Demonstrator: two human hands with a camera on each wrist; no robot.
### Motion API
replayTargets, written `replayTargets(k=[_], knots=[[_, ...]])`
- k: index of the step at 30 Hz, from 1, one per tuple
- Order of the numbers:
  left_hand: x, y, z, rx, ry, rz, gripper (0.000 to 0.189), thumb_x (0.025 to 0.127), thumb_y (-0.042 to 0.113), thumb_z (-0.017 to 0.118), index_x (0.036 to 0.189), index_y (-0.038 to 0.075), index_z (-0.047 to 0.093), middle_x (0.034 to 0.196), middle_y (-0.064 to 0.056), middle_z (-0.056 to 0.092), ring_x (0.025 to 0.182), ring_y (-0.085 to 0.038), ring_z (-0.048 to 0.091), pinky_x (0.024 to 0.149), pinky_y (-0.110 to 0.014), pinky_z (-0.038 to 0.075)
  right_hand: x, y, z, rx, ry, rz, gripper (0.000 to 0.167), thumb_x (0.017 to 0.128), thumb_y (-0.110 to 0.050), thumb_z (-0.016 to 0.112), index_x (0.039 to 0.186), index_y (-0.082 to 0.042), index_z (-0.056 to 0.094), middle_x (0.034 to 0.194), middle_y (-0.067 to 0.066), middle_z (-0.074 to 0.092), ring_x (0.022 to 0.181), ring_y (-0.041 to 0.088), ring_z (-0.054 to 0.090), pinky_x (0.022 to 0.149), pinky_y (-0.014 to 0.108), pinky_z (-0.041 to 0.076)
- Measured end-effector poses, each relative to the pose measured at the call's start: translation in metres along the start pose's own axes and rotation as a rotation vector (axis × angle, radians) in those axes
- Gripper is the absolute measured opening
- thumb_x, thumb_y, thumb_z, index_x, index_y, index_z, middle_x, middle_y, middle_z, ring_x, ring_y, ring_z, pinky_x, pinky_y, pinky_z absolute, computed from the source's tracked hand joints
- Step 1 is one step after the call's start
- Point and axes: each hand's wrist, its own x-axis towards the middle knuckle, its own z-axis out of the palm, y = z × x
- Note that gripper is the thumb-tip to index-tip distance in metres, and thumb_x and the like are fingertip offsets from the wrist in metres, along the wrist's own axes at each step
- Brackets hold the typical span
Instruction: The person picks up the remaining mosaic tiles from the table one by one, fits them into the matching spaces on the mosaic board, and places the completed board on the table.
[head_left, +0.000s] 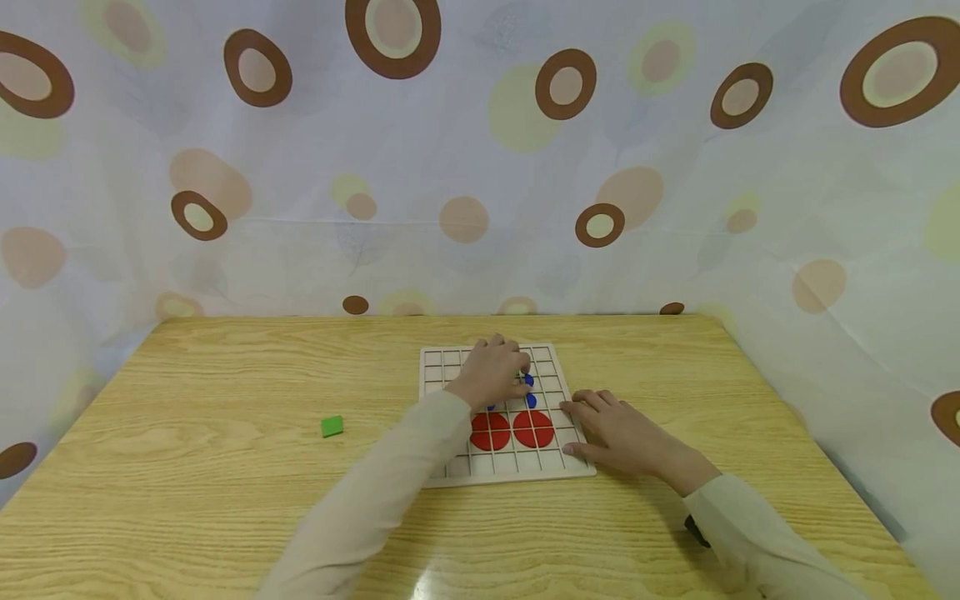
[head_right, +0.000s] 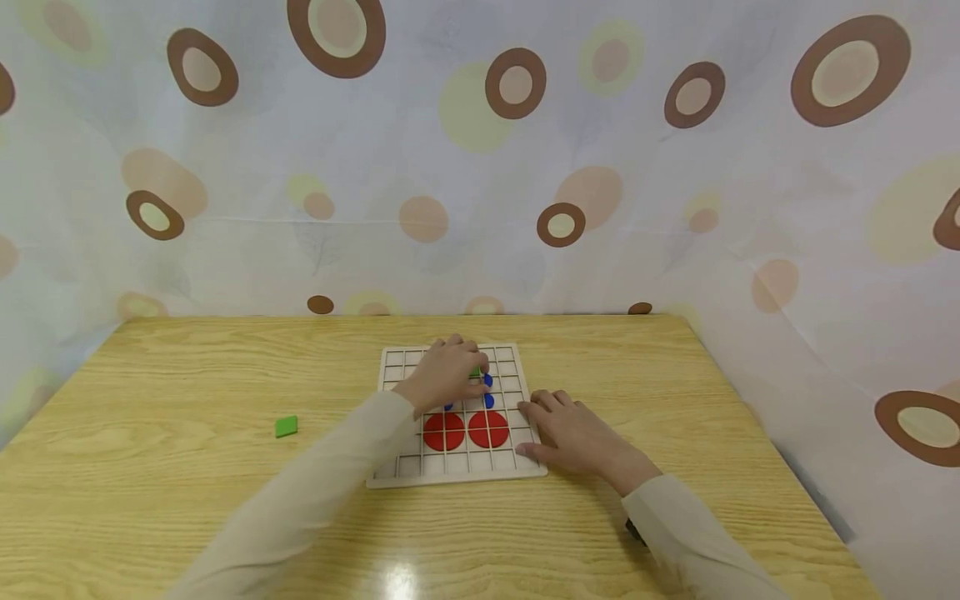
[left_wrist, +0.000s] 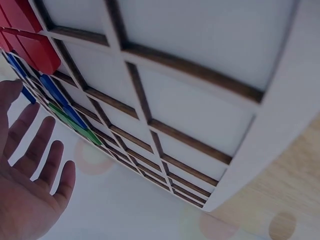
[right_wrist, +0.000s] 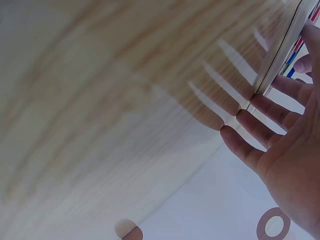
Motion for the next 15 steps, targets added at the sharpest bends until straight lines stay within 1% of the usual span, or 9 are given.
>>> replayTargets(k=[6,15], knots=[[0.0007,0.0019,0.0013,0.036,-0.012,-0.009,0.029,0.086,0.046,0.056,0.106,0.026,0.064,0.113,0.004,0.059,0.112,-0.021,0.049,0.103,-0.047,0.035,-0.0003,-0.0005,0.0001,-0.004,0.009,-0.011,0.062,0.087,-0.053,0.051,0.132,-0.011,0.046,0.131,0.012,0.047,0.118,0.031,0.044,0.094,0.051,0.040],[0.0003,0.0023,0.0029,0.053,-0.019,-0.012,0.029,0.087,0.046,0.056,0.104,0.024,0.065,0.110,0.003,0.059,0.113,-0.023,0.049,0.103,-0.047,0.034,-0.0002,-0.0006,0.0006,-0.007,0.020,-0.015,0.061,0.086,-0.052,0.052,0.132,-0.011,0.046,0.130,0.012,0.047,0.118,0.030,0.044,0.093,0.051,0.041]])
